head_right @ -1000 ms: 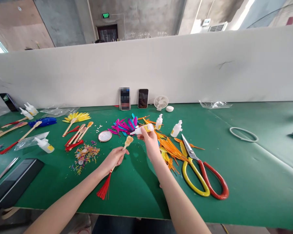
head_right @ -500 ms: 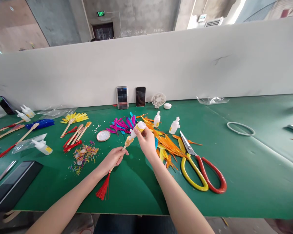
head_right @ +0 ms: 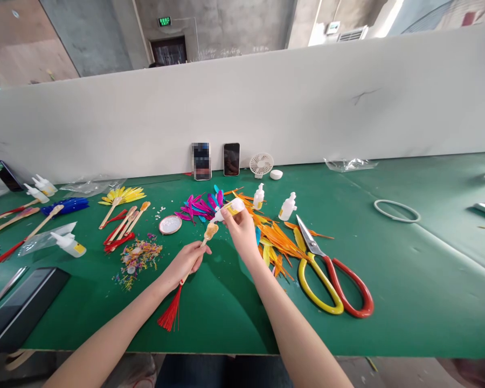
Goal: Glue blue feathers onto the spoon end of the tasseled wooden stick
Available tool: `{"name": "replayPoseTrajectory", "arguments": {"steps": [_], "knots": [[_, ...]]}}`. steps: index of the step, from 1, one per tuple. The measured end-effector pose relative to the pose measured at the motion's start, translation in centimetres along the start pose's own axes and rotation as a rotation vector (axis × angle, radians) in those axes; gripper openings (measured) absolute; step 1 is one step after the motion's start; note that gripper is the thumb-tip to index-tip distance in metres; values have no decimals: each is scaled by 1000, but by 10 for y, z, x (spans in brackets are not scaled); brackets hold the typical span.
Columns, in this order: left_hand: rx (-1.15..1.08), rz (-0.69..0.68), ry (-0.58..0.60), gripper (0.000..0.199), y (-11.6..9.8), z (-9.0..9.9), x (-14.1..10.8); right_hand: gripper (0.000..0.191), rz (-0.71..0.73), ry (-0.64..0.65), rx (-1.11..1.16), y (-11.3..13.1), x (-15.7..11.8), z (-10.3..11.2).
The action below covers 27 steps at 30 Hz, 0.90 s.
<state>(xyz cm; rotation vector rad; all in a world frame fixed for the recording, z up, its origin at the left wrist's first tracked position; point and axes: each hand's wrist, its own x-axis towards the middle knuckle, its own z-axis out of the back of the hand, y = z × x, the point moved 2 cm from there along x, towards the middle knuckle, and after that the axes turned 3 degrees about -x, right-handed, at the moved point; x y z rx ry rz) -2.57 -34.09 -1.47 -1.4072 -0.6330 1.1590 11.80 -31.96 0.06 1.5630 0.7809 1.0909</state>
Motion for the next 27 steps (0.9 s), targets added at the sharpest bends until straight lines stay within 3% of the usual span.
{"name": "replayPoseTrajectory", "arguments": {"steps": [9, 17, 27], "knots": [[43, -15, 21, 22, 1, 1, 0, 33, 33, -46, -99, 1, -2, 4], [66, -3, 20, 21, -2, 0, -2, 25, 148, 20, -227, 1, -4, 5], [77, -5, 31, 21, -2, 0, 1, 28, 104, -68, -177, 2, -4, 5]]}}
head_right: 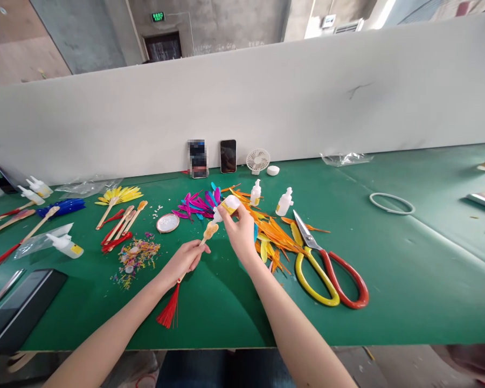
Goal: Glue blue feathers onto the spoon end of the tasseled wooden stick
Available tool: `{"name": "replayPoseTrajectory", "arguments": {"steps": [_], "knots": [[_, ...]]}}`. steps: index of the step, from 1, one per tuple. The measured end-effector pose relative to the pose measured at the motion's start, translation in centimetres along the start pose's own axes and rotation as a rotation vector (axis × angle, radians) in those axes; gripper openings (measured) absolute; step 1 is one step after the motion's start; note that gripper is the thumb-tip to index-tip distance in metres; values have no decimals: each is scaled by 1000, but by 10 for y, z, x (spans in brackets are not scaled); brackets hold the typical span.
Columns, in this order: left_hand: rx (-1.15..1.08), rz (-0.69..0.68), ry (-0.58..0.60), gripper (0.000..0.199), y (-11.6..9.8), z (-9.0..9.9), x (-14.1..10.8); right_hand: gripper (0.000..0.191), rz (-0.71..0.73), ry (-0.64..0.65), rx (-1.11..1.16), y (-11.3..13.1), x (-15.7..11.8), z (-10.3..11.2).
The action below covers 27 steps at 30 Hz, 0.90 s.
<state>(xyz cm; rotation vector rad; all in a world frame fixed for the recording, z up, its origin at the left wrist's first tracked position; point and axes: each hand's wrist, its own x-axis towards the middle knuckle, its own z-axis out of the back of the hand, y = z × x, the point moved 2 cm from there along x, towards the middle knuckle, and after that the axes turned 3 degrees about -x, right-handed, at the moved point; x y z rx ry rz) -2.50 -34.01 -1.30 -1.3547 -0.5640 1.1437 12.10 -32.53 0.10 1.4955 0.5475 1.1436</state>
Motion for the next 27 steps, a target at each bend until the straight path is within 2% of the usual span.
{"name": "replayPoseTrajectory", "arguments": {"steps": [7, 10, 14, 18, 21, 25, 27], "knots": [[14, -75, -40, 31, 4, 1, 2, 29, -15, 23, -80, 7, -3, -2], [28, -81, -39, 32, 3, 1, 1, 26, 52, -45, -126, 9, -6, -1], [34, -85, -29, 30, 1, 0, 0, 26, 130, -26, -269, 7, -8, -5], [57, -84, -46, 30, -1, 0, 0, 26, 172, -169, -232, 6, -10, -4], [61, -87, -40, 29, -1, 0, 0, 27, 128, -92, -264, 5, -10, -5], [50, -81, -47, 29, 0, 0, 0, 27, 150, -183, -252, 5, -10, -3], [42, -76, -46, 29, 0, 0, 1, 27, 162, -118, -270, 4, -10, -5]]}}
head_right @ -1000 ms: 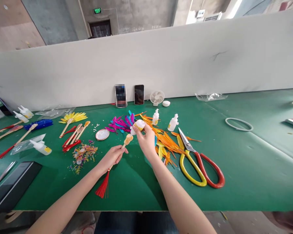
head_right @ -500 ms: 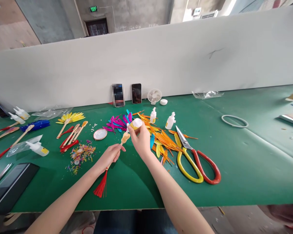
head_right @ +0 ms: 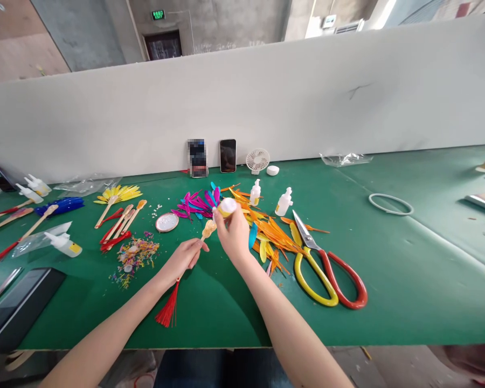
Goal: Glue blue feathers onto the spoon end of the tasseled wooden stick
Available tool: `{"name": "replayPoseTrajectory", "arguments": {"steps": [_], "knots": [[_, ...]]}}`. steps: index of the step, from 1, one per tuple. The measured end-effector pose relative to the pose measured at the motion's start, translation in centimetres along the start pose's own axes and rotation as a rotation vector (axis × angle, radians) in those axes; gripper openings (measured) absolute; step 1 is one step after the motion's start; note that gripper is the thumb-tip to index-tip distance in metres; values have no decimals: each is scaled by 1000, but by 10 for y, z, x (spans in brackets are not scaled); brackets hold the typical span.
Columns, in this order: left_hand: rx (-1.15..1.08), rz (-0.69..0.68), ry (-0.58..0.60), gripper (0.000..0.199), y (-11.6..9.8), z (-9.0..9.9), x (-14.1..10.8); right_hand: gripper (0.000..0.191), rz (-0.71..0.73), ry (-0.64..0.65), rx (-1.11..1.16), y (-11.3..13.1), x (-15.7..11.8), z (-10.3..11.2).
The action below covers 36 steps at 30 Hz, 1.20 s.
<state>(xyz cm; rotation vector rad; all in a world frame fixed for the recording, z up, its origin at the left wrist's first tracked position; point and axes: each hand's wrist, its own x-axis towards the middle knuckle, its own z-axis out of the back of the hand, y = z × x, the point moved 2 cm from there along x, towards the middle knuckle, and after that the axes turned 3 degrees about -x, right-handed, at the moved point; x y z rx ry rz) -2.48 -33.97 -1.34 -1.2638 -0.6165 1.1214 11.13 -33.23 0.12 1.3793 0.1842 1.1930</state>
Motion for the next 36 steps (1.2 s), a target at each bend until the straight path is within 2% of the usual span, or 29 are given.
{"name": "replayPoseTrajectory", "arguments": {"steps": [2, 5, 8, 9, 12, 16, 19, 26, 36], "knots": [[-14, 5, -3, 29, 1, 0, 1, 25, 10, 20, -9, 0, -1, -1], [-17, 8, -1, 29, 4, 1, 2, 24, -11, -46, 66, -1, -1, -1], [-16, -13, 12, 29, 5, 1, 2, 25, -75, 69, 90, -1, -1, -3], [-19, -18, 10, 30, 5, 2, 2, 25, -98, 70, 96, -1, -1, -3], [-25, -10, 4, 30, 6, 2, 2, 26, -166, 3, 231, -2, 0, -3], [-37, 13, 3, 28, 5, 2, 2, 32, -309, 140, 480, -4, 2, -7], [-34, 31, 6, 28, 3, 1, 1, 34, -386, 159, 542, -6, 4, -7], [5, 29, 27, 28, 1, 1, -1, 26, -305, 206, 426, -10, 6, -5], [19, 33, 76, 29, -2, 1, -1, 23, -266, 171, 480, -3, 5, -1]]}}
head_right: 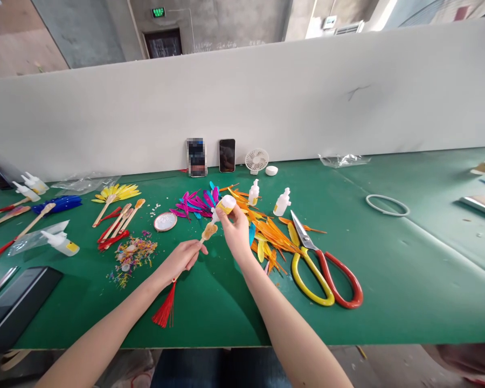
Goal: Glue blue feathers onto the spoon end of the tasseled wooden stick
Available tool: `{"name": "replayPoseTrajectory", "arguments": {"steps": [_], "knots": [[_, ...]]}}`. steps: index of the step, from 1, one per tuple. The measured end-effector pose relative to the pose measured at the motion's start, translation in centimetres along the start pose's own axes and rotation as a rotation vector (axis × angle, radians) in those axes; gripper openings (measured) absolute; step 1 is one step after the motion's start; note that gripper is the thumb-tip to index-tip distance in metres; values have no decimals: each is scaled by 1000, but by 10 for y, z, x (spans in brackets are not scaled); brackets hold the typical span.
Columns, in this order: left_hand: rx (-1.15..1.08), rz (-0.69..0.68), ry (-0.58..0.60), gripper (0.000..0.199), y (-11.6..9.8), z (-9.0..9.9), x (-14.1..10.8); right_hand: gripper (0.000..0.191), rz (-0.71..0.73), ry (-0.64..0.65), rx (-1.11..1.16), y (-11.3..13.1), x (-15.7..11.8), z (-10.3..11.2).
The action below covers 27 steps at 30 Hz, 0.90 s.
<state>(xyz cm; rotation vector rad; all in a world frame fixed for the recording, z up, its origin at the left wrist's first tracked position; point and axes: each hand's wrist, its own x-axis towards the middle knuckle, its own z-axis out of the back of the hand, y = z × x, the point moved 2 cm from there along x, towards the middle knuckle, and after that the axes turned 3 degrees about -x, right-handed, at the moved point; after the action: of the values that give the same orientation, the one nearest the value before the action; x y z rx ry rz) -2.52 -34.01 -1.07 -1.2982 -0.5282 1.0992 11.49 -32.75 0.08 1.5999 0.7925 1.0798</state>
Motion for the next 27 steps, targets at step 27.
{"name": "replayPoseTrajectory", "arguments": {"steps": [27], "knots": [[-113, 24, -27, 29, 5, 2, 3, 26, -280, 152, 376, -7, 11, 1]]}}
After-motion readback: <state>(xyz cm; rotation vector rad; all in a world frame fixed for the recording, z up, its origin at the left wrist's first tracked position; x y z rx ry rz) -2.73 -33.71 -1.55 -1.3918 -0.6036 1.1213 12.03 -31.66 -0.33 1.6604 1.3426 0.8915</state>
